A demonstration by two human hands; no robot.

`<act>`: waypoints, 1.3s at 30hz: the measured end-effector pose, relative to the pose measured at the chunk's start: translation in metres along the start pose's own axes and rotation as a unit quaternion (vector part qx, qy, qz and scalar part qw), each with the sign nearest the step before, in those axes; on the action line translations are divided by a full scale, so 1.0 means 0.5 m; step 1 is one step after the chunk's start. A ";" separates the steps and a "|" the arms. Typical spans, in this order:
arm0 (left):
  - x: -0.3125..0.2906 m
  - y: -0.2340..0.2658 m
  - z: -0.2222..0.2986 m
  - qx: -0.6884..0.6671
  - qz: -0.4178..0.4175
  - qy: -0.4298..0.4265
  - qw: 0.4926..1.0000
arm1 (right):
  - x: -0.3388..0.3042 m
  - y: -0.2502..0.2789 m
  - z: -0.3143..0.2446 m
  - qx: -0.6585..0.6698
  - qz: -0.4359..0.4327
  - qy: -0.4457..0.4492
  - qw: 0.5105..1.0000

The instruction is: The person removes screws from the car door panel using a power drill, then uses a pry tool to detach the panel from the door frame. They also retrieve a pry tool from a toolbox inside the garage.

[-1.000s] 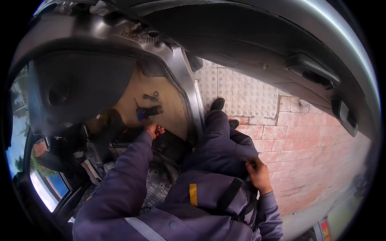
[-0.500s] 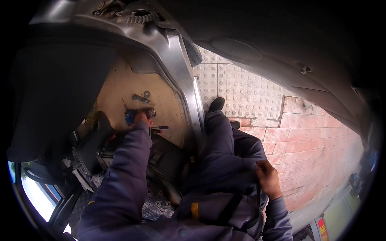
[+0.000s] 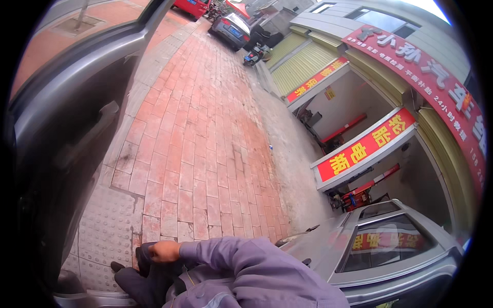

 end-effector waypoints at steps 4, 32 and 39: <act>-0.180 -0.171 0.076 0.154 -0.055 -0.115 0.980 | -0.081 -0.025 0.132 0.021 0.111 -0.081 0.990; -1.070 -0.952 -0.238 0.481 -0.369 -0.081 0.791 | -0.320 0.415 -0.063 0.740 0.267 0.385 0.483; -1.363 -1.085 -0.230 0.556 -0.179 -0.732 0.350 | -0.510 0.485 0.070 0.276 0.575 0.144 0.756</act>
Point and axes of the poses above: each hand's wrist, its own x-axis towards the middle knuckle, its own y-axis out of the back of the hand, z = x × y, the point moved 2 cm from there along x, towards the middle knuckle, and after that the axes turned 14 degrees about y, right-handed, at the moved point
